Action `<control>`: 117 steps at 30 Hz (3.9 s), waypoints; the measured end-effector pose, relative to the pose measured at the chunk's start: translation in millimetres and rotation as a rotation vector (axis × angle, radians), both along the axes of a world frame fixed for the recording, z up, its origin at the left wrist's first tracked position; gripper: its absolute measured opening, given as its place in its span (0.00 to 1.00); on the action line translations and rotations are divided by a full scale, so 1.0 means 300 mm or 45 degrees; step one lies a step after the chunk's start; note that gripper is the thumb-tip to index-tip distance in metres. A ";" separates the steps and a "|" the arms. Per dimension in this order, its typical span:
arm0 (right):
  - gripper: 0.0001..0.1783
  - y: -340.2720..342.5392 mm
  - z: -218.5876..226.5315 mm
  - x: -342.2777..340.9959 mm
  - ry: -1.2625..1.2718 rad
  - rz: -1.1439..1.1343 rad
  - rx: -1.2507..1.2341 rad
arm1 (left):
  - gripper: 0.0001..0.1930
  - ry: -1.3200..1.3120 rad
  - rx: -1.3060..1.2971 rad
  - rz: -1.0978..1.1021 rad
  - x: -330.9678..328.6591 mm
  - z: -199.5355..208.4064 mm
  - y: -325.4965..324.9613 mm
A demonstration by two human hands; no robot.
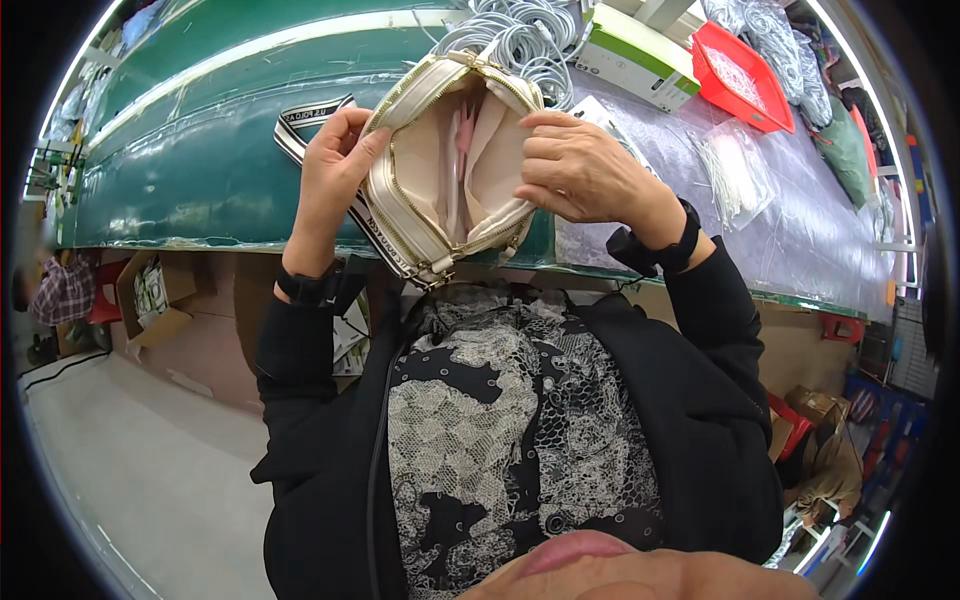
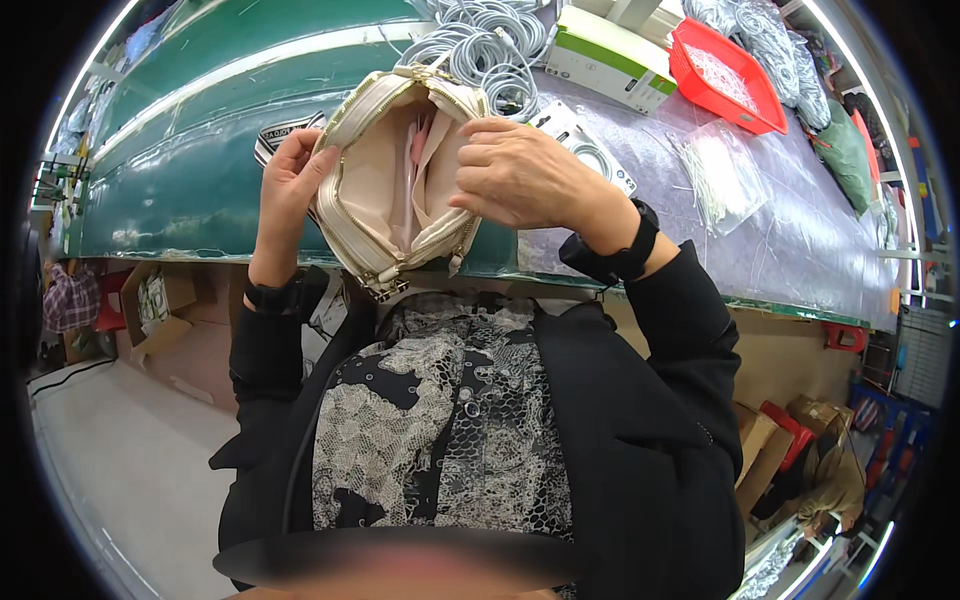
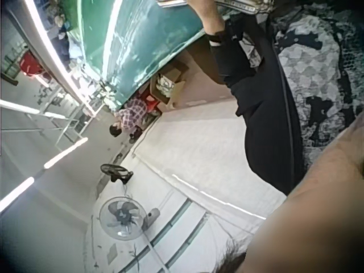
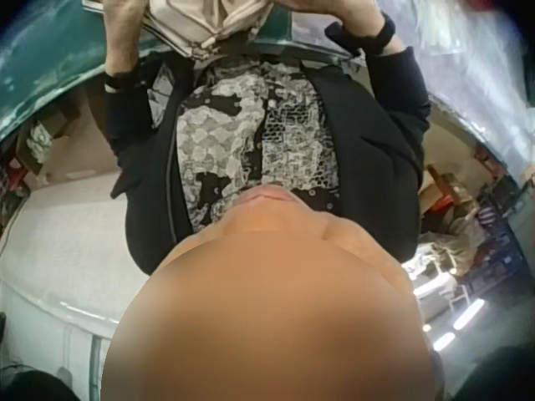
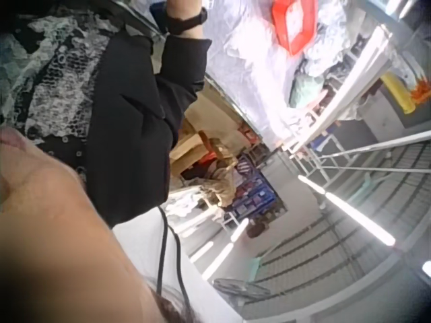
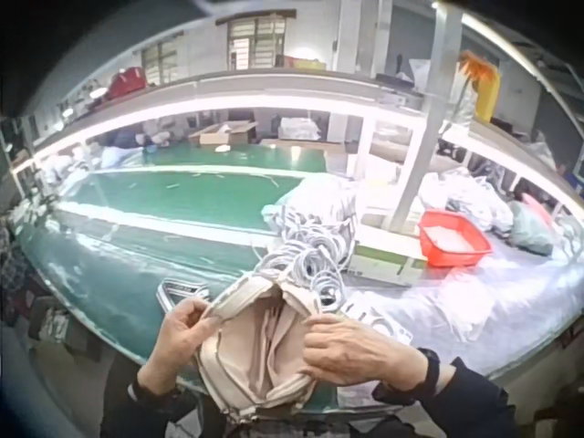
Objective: Packaging USB cables into retail boxes and checking personal items.
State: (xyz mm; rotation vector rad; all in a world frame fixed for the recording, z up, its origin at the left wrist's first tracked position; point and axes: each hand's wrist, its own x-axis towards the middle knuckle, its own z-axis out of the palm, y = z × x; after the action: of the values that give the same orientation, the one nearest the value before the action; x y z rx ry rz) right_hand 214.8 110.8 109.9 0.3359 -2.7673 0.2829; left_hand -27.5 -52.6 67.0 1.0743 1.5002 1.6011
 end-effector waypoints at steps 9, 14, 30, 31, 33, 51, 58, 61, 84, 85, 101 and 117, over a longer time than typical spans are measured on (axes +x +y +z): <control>0.12 -0.036 0.030 -0.079 -0.128 -0.013 -0.027 | 0.09 0.042 0.046 -0.023 0.026 -0.011 0.019; 0.08 -0.015 0.025 -0.059 -0.190 0.001 0.002 | 0.09 -0.011 0.060 -0.001 0.005 -0.027 0.012; 0.23 -0.200 -0.164 -0.112 0.398 -0.317 -0.432 | 0.28 -0.067 -0.056 0.003 0.069 -0.013 -0.061; 0.25 -0.194 -0.174 -0.096 0.369 -0.389 -0.503 | 0.27 -0.135 -0.036 0.009 0.067 -0.012 -0.052; 0.25 -0.266 -0.185 -0.088 0.271 -0.345 -0.464 | 0.26 -0.158 -0.045 0.019 0.077 -0.012 -0.046; 0.13 -0.060 -0.091 -0.281 0.183 -0.566 -0.607 | 0.26 -0.145 0.021 -0.045 0.120 -0.040 -0.021; 0.10 0.011 -0.054 -0.185 0.796 -0.539 -0.233 | 0.25 0.165 0.011 -0.033 0.101 -0.053 -0.018; 0.10 -0.111 -0.058 -0.103 0.189 -0.177 -0.325 | 0.26 0.170 0.017 -0.045 0.118 -0.041 -0.009; 0.15 -0.002 0.028 -0.130 -0.472 0.028 0.279 | 0.29 0.493 0.089 0.019 0.124 -0.035 0.013; 0.16 0.002 0.028 -0.111 -0.284 0.027 0.079 | 0.30 0.491 0.083 0.003 0.129 -0.029 0.011; 0.24 -0.081 0.034 0.057 0.935 -0.194 -1.243 | 0.10 1.274 0.717 0.560 0.285 0.133 -0.015; 0.25 -0.032 -0.045 0.069 0.253 0.109 -1.037 | 0.18 -0.342 0.134 -0.331 0.278 0.108 0.063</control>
State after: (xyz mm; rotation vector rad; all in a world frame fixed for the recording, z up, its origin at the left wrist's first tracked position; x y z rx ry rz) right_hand 235.5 101.2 96.4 0.2431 -2.2078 1.2568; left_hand 55.9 -33.8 99.4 1.0180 1.0651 1.5807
